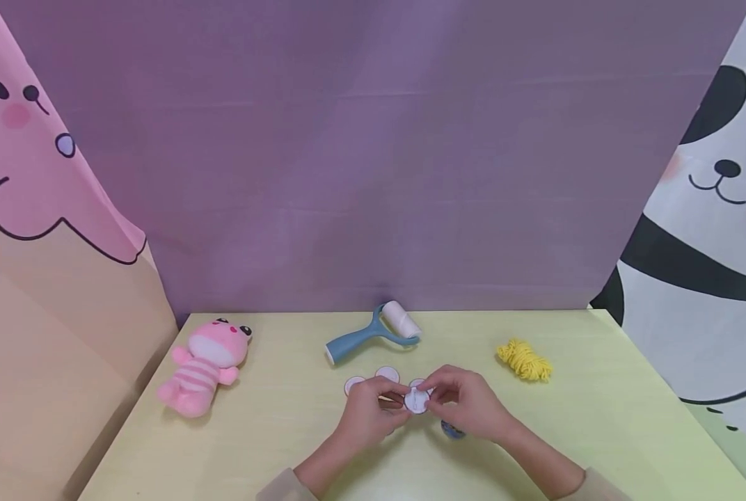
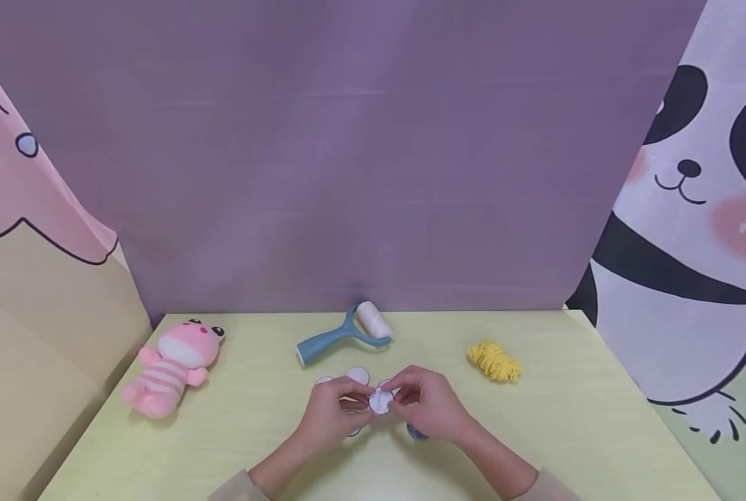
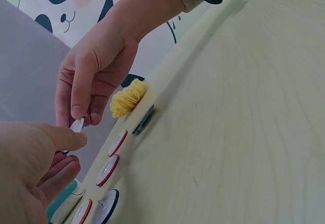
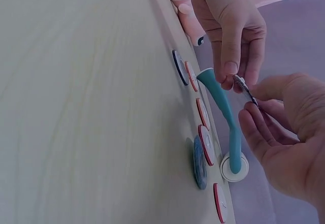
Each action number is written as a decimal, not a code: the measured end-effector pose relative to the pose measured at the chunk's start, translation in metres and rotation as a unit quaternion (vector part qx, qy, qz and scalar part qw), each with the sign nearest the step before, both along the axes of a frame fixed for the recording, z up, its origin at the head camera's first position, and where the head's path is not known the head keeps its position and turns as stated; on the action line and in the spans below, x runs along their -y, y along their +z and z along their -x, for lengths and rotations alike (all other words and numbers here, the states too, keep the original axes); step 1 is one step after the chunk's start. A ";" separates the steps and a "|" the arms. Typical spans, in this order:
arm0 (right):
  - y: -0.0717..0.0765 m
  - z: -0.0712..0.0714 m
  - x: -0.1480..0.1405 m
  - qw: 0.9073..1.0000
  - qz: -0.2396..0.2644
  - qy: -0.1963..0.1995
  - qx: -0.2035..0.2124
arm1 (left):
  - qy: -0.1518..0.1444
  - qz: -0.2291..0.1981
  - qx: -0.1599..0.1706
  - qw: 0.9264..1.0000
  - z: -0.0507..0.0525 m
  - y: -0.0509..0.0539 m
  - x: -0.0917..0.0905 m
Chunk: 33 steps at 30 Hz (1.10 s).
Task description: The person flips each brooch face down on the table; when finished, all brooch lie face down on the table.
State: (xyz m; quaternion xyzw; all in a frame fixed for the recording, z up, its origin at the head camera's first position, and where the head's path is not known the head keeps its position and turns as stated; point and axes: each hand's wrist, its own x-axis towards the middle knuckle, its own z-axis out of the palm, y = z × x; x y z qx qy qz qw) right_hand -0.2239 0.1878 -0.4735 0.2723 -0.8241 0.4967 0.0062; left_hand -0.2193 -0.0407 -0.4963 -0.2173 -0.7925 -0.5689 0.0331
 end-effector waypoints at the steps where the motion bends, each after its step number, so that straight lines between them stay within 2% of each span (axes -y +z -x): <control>1: 0.000 0.000 0.000 1.000 -0.002 0.005 -0.001 | -0.002 0.008 -0.005 1.000 -0.001 0.000 0.000; 4: -0.002 -0.001 0.000 1.000 -0.019 0.018 -0.015 | -0.005 0.028 -0.014 0.999 -0.002 -0.001 0.002; 10: -0.005 -0.005 0.005 0.994 -0.085 0.011 -0.062 | -0.006 0.080 -0.046 0.996 -0.005 -0.004 0.002; 16: -0.010 -0.008 0.006 0.990 -0.112 0.027 -0.079 | 0.001 0.155 -0.107 0.982 -0.005 -0.013 0.002; 20: -0.014 -0.007 0.007 0.985 -0.131 0.036 -0.110 | 0.006 0.196 -0.135 0.971 -0.005 -0.015 0.002; 25: -0.018 -0.006 0.008 0.976 -0.154 0.032 -0.154 | 0.002 0.229 -0.151 0.962 -0.005 -0.014 0.000; 30: -0.019 -0.005 0.008 0.972 -0.168 0.033 -0.161 | 0.002 0.255 -0.163 0.953 -0.005 -0.014 -0.002; 33: -0.020 -0.005 0.008 0.969 -0.176 0.033 -0.168 | 0.003 0.271 -0.182 0.945 -0.004 -0.014 -0.002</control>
